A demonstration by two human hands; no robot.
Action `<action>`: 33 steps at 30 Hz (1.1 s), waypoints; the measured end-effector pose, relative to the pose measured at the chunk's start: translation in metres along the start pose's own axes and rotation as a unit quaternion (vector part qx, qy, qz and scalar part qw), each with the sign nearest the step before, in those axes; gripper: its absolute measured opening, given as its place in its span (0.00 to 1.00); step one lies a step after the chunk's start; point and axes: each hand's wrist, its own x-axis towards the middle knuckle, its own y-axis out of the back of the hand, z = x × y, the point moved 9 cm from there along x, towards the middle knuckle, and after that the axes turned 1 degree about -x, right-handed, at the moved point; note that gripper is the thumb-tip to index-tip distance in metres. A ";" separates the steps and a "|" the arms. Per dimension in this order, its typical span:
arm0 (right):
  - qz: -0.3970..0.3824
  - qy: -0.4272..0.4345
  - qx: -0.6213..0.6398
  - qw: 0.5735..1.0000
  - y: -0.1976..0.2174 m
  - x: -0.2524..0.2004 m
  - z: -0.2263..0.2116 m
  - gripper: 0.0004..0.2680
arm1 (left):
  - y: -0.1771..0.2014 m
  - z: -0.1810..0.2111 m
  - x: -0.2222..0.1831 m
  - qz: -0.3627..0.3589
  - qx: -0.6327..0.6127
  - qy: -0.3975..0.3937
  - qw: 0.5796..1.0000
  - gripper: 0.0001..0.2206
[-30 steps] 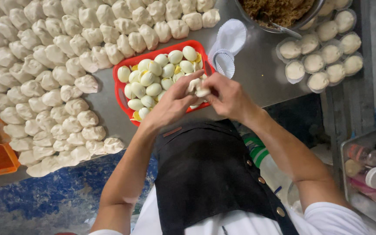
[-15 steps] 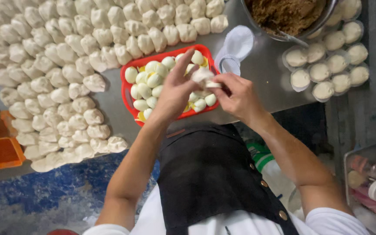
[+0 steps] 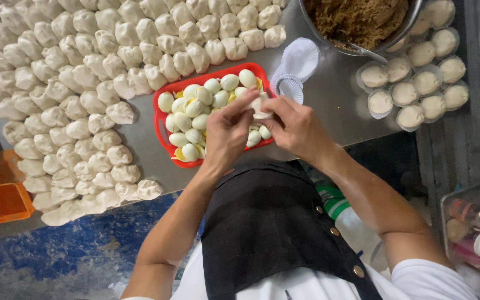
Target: The person prepares buns by scooping meat filling onto dough, adding a boiled egg, and folding the dough closed to seal the contents.
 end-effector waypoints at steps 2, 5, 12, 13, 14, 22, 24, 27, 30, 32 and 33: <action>-0.008 -0.043 0.067 0.997 -0.002 -0.002 0.007 0.15 | -0.003 0.014 -0.001 -0.026 0.027 -0.047 0.998 0.21; -0.003 -0.020 0.000 1.000 -0.006 -0.003 0.004 0.13 | -0.008 0.022 -0.005 -0.055 -0.017 -0.021 0.998 0.34; 0.023 -0.011 0.013 1.000 0.001 -0.014 0.008 0.15 | -0.024 0.059 -0.016 -0.118 0.005 -0.054 0.992 0.40; 0.027 -0.052 0.064 0.996 0.001 -0.017 0.015 0.13 | -0.021 0.063 -0.019 -0.106 0.036 -0.067 0.991 0.39; 0.034 -0.090 0.114 0.989 0.003 -0.017 0.022 0.10 | -0.012 0.072 -0.019 -0.070 0.040 -0.105 0.991 0.32; 0.033 -0.107 0.364 0.925 0.018 -0.016 0.005 0.09 | -0.016 0.084 -0.028 0.006 -0.001 -0.238 0.971 0.28; 0.082 -0.009 0.063 0.995 0.037 -0.013 -0.023 0.07 | -0.015 0.080 -0.026 0.017 0.042 -0.213 0.976 0.27; 0.087 0.028 0.009 0.996 0.047 -0.012 -0.042 0.09 | -0.015 0.079 -0.019 -0.022 0.046 -0.183 0.982 0.26; 0.005 -0.162 0.361 0.918 0.030 -0.013 -0.011 0.14 | -0.017 0.081 -0.015 -0.100 0.042 -0.154 0.982 0.28; 0.001 -0.101 0.204 0.974 0.037 -0.010 -0.018 0.10 | -0.020 0.081 -0.015 -0.142 0.039 -0.133 0.980 0.29; -0.001 -0.068 0.122 0.990 0.038 -0.009 -0.023 0.08 | -0.021 0.081 -0.015 -0.158 0.034 -0.121 0.979 0.30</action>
